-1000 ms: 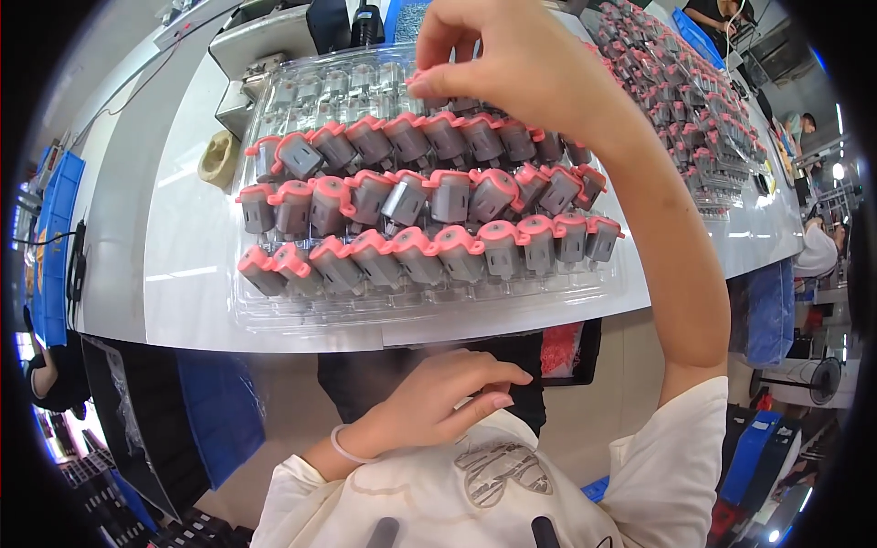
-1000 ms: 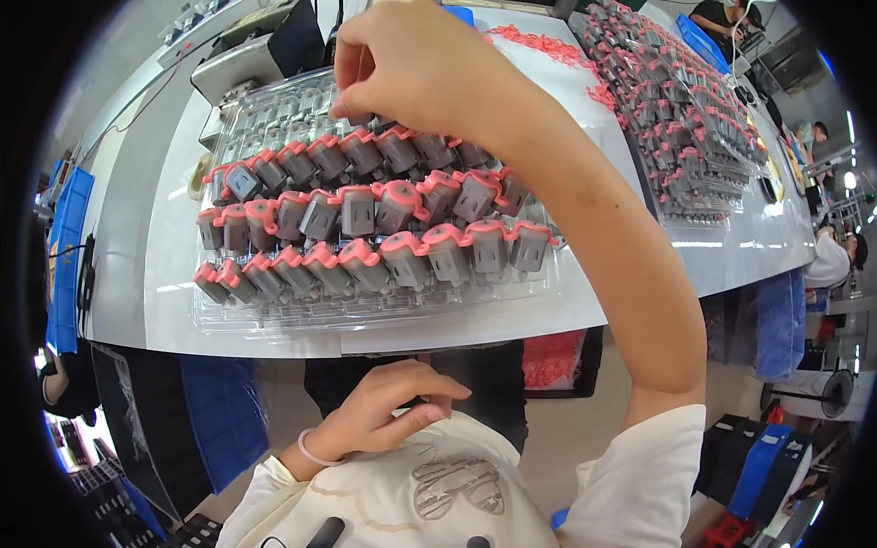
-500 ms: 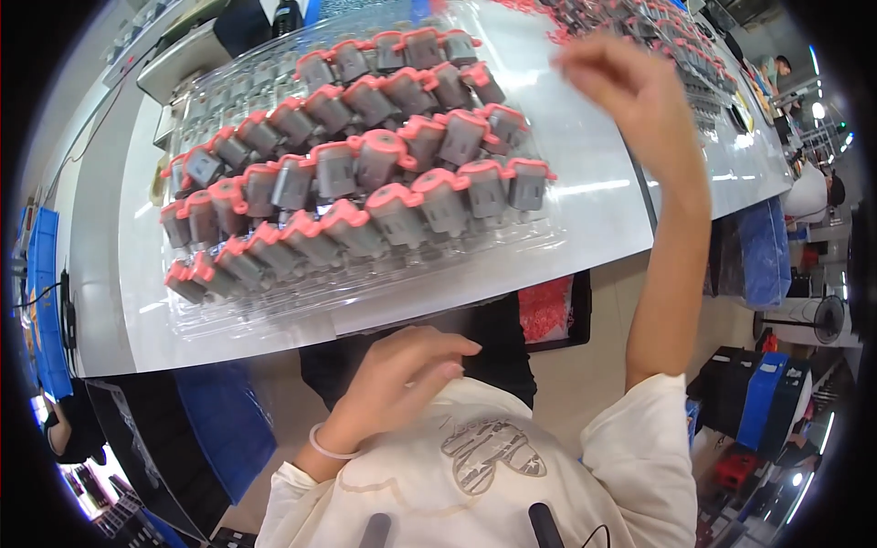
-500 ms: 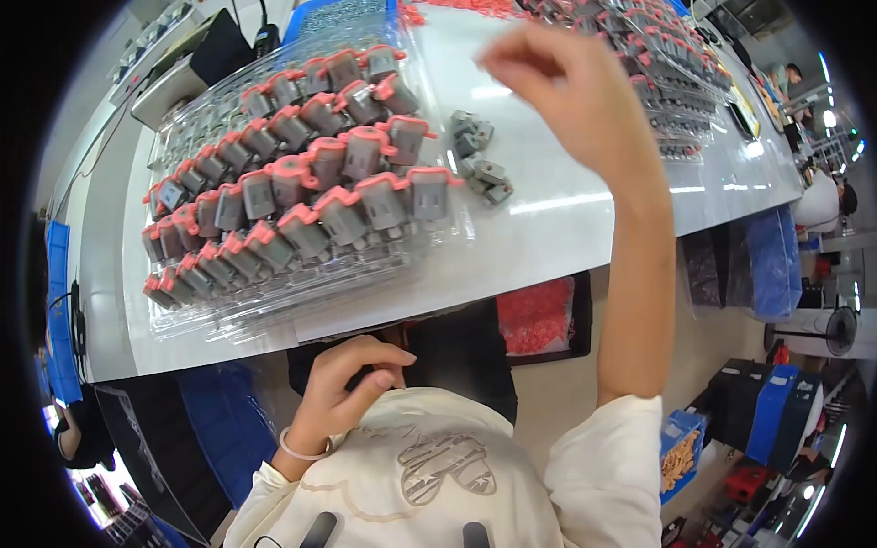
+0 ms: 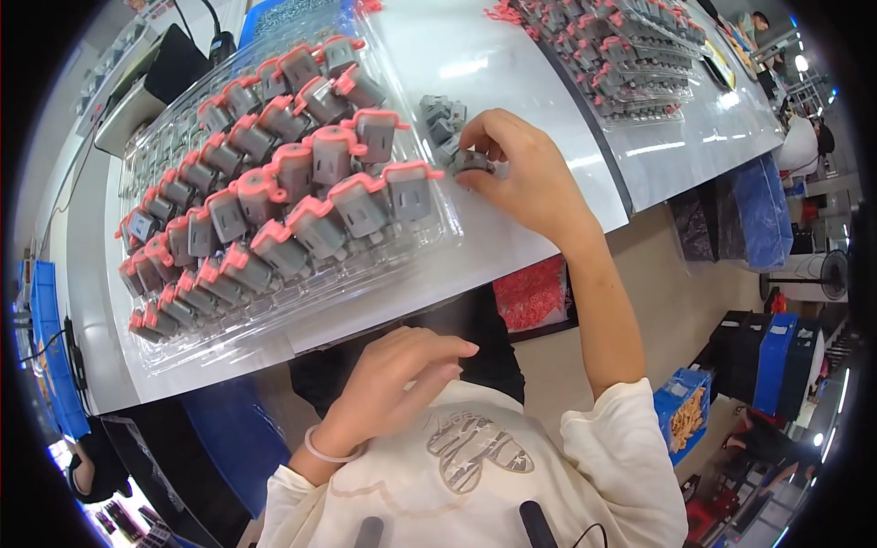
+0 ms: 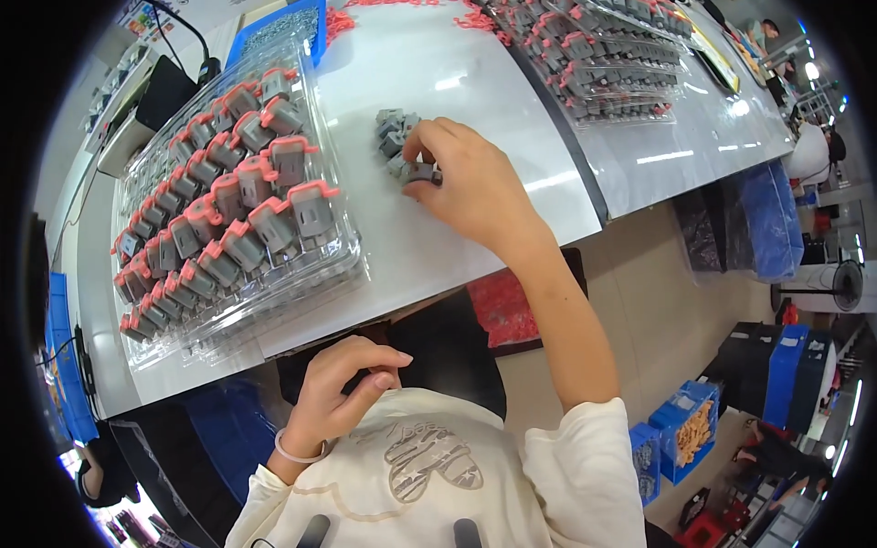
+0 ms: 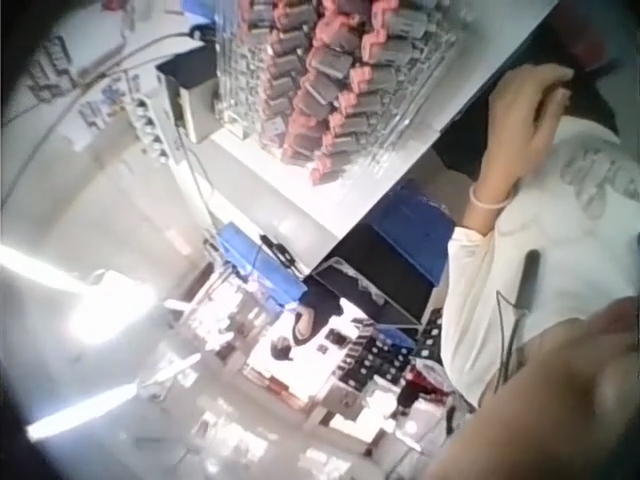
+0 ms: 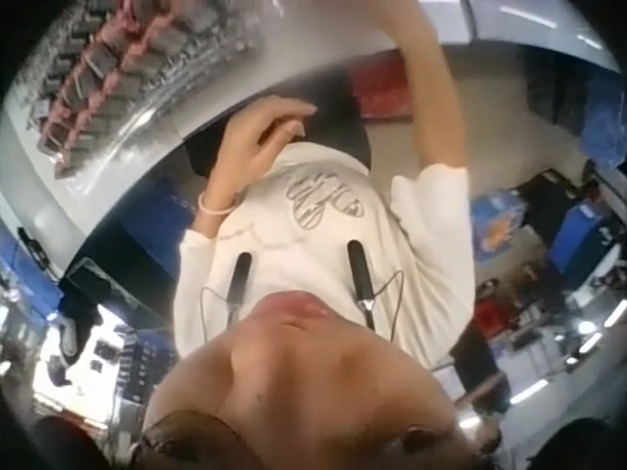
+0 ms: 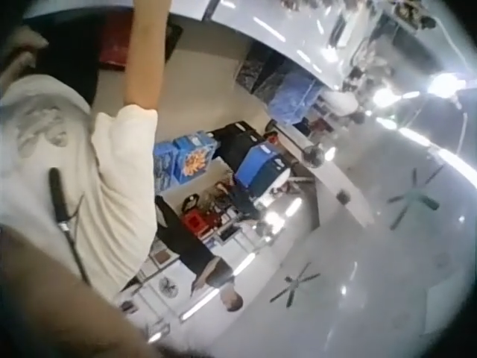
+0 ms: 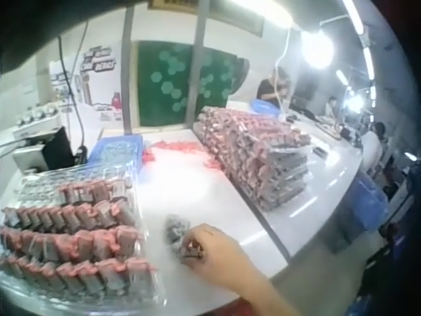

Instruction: Manually assembling small DC motors by attaching pink plastic gears to the motor shafts.

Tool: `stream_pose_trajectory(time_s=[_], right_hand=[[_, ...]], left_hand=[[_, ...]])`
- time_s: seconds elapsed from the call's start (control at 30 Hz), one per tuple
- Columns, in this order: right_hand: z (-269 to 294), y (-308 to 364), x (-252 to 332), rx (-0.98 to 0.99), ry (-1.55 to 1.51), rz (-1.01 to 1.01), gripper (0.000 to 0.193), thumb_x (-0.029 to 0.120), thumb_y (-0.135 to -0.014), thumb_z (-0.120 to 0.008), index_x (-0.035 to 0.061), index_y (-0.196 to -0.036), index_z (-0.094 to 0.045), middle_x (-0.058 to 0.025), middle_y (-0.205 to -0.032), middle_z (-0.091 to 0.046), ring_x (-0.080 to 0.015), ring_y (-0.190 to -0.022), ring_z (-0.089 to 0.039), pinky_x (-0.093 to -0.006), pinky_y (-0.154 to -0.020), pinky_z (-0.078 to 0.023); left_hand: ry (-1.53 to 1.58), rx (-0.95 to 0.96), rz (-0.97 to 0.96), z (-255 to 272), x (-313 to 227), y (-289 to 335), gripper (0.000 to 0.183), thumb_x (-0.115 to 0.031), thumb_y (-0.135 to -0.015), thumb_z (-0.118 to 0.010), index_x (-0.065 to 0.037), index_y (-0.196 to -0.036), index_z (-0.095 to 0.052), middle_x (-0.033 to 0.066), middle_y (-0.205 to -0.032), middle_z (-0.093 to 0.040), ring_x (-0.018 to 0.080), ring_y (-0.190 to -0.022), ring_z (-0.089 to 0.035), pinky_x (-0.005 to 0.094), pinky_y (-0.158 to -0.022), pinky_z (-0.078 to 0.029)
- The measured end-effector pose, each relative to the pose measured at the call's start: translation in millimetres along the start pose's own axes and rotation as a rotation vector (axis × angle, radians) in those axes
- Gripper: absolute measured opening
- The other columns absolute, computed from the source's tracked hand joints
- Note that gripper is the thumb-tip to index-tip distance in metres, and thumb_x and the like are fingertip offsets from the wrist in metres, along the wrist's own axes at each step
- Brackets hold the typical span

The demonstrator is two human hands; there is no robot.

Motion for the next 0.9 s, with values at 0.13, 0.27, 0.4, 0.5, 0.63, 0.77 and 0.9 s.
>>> stream_pose_trajectory(time_s=[0.13, 0.27, 0.4, 0.5, 0.63, 0.77, 0.9], right_hand=[[1.9, 0.0, -6.7, 0.023, -0.076, -0.026, 0.030, 0.003, -0.071, -0.069, 0.0035, -0.100, -0.059, -0.0064, -0.083, -0.059, -0.0175, -0.074, -0.056, -0.0281, -0.070, -0.045], [9.6, 3.6, -12.4, -0.045, -0.441, -0.165, 0.024, 0.007, -0.082, -0.062, 0.0008, -0.105, -0.059, -0.0067, -0.086, -0.062, -0.0137, -0.079, -0.059, -0.0258, -0.074, -0.046], [26.1, 28.2, 8.3, -0.039, -0.805, -0.182, 0.019, 0.008, -0.086, -0.057, -0.0023, -0.103, -0.060, -0.0096, -0.090, -0.062, -0.0155, -0.086, -0.061, -0.0278, -0.076, -0.048], [26.2, 63.8, 35.2, 0.162, -0.787, -0.076, 0.018, 0.006, -0.084, -0.059, -0.0021, -0.100, -0.061, -0.0152, -0.095, -0.061, -0.0205, -0.091, -0.060, -0.0311, -0.080, -0.047], [18.7, 76.0, 52.7, 0.204, -0.577, 0.042, 0.014, 0.009, -0.079, -0.067, 0.0022, -0.091, -0.065, -0.0153, -0.100, -0.061, -0.0273, -0.098, -0.058, -0.0349, -0.086, -0.045], [28.8, 55.4, 33.3, 0.193, -0.454, 0.169, 0.016, 0.008, -0.079, -0.064, 0.0034, -0.094, -0.065, -0.0124, -0.111, -0.061, -0.0287, -0.104, -0.056, -0.0356, -0.089, -0.043], [43.3, -28.9, -24.1, -0.018, -0.090, 0.068, 0.027, 0.013, -0.083, -0.059, 0.0022, -0.108, -0.058, -0.0073, -0.110, -0.060, -0.0178, -0.103, -0.056, -0.0317, -0.083, -0.043]], left_hand=[[0.011, 0.014, 0.056, -2.0, 2.9, -3.2, 0.018, -0.004, -0.082, -0.058, -0.002, -0.099, -0.064, 0.0076, -0.076, -0.062, 0.0173, -0.067, -0.059, 0.0265, -0.062, -0.045], [0.055, 0.038, 0.073, -3.4, 2.9, -9.5, 0.018, -0.009, -0.087, -0.055, -0.001, -0.101, -0.063, 0.0074, -0.076, -0.063, 0.0154, -0.068, -0.060, 0.0261, -0.063, -0.046], [0.285, 0.009, 0.231, -10.0, 12.7, -9.1, 0.027, -0.017, -0.090, -0.056, 0.001, -0.111, -0.057, 0.0094, -0.086, -0.063, 0.0155, -0.075, -0.060, 0.0260, -0.069, -0.046], [0.735, 0.015, 0.235, -19.9, 19.2, -15.5, 0.055, -0.033, -0.088, -0.061, 0.001, -0.127, -0.043, 0.0136, -0.109, -0.058, 0.0189, -0.093, -0.058, 0.0297, -0.083, -0.045], [0.777, -0.032, 0.300, -27.1, 23.9, -11.8, 0.052, -0.040, -0.090, -0.056, 0.003, -0.118, -0.049, 0.0115, -0.104, -0.058, 0.0181, -0.082, -0.060, 0.0292, -0.073, -0.048], [0.623, -0.029, 0.243, -12.9, 28.4, -8.0, 0.052, -0.045, -0.092, -0.049, 0.006, -0.101, -0.057, 0.0116, -0.086, -0.061, 0.0163, -0.076, -0.060, 0.0280, -0.069, -0.048], [0.590, 0.001, 0.241, -6.3, 26.8, -4.3, 0.054, -0.047, -0.090, -0.050, 0.006, -0.098, -0.058, 0.0114, -0.081, -0.062, 0.0176, -0.073, -0.059, 0.0286, -0.069, -0.048]])
Point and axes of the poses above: each hand's wrist, its own y-axis away from the middle knuckle, its own z-axis out of the back of the hand, x = y × z, the point moved 3 cm from there along -y, towards the middle knuckle
